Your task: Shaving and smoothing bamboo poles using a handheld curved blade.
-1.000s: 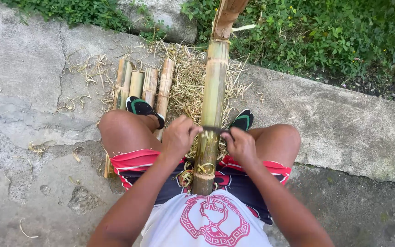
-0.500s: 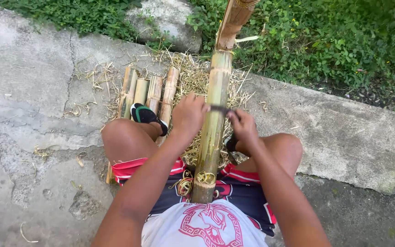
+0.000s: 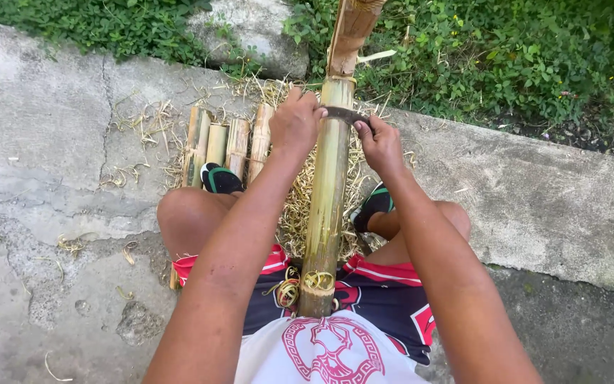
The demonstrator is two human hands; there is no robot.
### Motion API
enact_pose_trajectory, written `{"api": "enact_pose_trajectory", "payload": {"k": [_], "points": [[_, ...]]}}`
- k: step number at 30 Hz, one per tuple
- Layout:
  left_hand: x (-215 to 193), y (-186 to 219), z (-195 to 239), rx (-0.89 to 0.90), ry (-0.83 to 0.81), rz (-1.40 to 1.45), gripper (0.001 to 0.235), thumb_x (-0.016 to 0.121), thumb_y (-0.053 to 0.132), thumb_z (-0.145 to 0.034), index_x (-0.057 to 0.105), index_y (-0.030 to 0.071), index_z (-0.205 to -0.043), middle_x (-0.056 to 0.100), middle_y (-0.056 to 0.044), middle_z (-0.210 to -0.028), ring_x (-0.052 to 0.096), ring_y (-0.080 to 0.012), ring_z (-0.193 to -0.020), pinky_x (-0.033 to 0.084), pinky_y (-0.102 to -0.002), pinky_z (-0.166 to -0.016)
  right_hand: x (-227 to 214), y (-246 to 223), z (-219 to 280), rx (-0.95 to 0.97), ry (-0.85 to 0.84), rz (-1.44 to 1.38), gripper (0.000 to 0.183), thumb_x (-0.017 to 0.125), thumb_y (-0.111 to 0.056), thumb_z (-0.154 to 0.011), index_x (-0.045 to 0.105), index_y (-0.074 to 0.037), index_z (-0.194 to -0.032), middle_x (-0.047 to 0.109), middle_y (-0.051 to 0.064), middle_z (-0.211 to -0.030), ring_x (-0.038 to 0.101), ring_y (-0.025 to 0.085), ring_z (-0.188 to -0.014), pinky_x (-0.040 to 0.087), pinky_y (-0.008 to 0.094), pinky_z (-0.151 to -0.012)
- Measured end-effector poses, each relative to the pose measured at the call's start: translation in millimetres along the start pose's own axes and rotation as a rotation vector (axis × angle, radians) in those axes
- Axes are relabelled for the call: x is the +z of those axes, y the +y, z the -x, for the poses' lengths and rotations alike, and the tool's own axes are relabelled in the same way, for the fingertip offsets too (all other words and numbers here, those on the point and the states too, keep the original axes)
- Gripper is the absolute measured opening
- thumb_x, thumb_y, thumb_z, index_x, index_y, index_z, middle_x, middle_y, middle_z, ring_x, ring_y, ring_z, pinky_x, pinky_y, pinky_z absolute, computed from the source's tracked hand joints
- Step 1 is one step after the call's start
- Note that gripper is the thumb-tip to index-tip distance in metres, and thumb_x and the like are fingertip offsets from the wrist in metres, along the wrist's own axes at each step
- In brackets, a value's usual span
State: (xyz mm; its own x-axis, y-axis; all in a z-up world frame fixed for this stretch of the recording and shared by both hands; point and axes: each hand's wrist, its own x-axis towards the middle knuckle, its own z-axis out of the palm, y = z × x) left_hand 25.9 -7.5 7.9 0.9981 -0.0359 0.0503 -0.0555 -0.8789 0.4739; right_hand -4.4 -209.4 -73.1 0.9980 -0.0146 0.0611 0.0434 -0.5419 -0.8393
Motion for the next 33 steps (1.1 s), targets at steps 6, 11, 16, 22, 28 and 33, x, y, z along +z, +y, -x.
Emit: {"api": "enact_pose_trajectory", "payload": {"k": [6, 11, 16, 22, 28, 33], "points": [[-5.2, -6.9, 56.9, 0.069, -0.017, 0.045, 0.029, 0.072, 0.033, -0.095, 0.063, 0.007, -0.085, 0.057, -0.006, -0.088, 0.062, -0.0249, -0.07, 0.048, -0.042, -0.055, 3.0, 0.2, 51.7, -0.051, -0.007, 0.148, 0.039, 0.064, -0.031, -0.104, 0.056, -0.003, -0.077, 0.058, 0.011, -0.061, 0.05, 0.023, -0.047, 0.038, 0.042, -0.047], [-18.1, -2.1, 96.0, 0.12, 0.011, 0.041, 0.026, 0.071, 0.031, -0.093, 0.063, 0.008, -0.084, 0.055, -0.008, -0.086, 0.062, -0.0259, -0.07, 0.047, -0.043, -0.054, 1.4, -5.1, 96.9, 0.041, -0.064, 0.084, 0.037, 0.061, -0.029, -0.104, 0.055, -0.004, -0.079, 0.058, 0.012, -0.06, 0.054, 0.026, -0.048, 0.04, 0.044, -0.047], [-34.1, -3.5, 163.2, 0.148, -0.02, 0.054, 0.025, 0.07, 0.03, -0.094, 0.063, 0.008, -0.084, 0.055, -0.009, -0.086, 0.064, -0.0298, -0.072, 0.047, -0.045, -0.054, -0.1, -6.2, 164.4, -0.065, -0.042, 0.037, 0.034, 0.062, -0.027, -0.102, 0.056, -0.001, -0.081, 0.057, 0.02, -0.066, 0.056, 0.037, -0.055, 0.043, 0.047, -0.052], [-51.5, -15.9, 223.9, -0.068, -0.371, 0.172, 0.025, 0.074, 0.03, -0.087, 0.067, 0.009, -0.076, 0.063, -0.011, -0.079, 0.066, -0.032, -0.07, 0.05, -0.05, -0.064, -11.0, 6.2, 209.9, -0.192, -0.305, -0.093, 0.039, 0.064, -0.031, -0.101, 0.054, 0.0, -0.079, 0.052, 0.018, -0.067, 0.051, 0.034, -0.059, 0.043, 0.043, -0.056], [-26.4, -0.2, 130.0, -0.026, -0.32, 0.083, 0.015, 0.07, 0.024, -0.091, 0.068, 0.012, -0.082, 0.062, -0.008, -0.083, 0.064, -0.0283, -0.069, 0.049, -0.046, -0.062, -1.3, 27.7, 130.3, 0.114, -0.327, -0.036, 0.039, 0.062, -0.036, -0.102, 0.06, -0.004, -0.08, 0.048, 0.003, -0.059, 0.042, 0.015, -0.056, 0.036, 0.038, -0.05], [3.4, 8.8, 26.8, 0.073, -0.064, -0.01, 0.024, 0.077, 0.032, -0.084, 0.068, 0.01, -0.083, 0.061, -0.01, -0.088, 0.062, -0.0304, -0.083, 0.05, -0.046, -0.067, -4.8, 12.0, 37.6, 0.25, -0.151, -0.124, 0.036, 0.058, -0.035, -0.104, 0.064, -0.005, -0.085, 0.055, 0.001, -0.062, 0.044, 0.013, -0.052, 0.035, 0.035, -0.047]]}}
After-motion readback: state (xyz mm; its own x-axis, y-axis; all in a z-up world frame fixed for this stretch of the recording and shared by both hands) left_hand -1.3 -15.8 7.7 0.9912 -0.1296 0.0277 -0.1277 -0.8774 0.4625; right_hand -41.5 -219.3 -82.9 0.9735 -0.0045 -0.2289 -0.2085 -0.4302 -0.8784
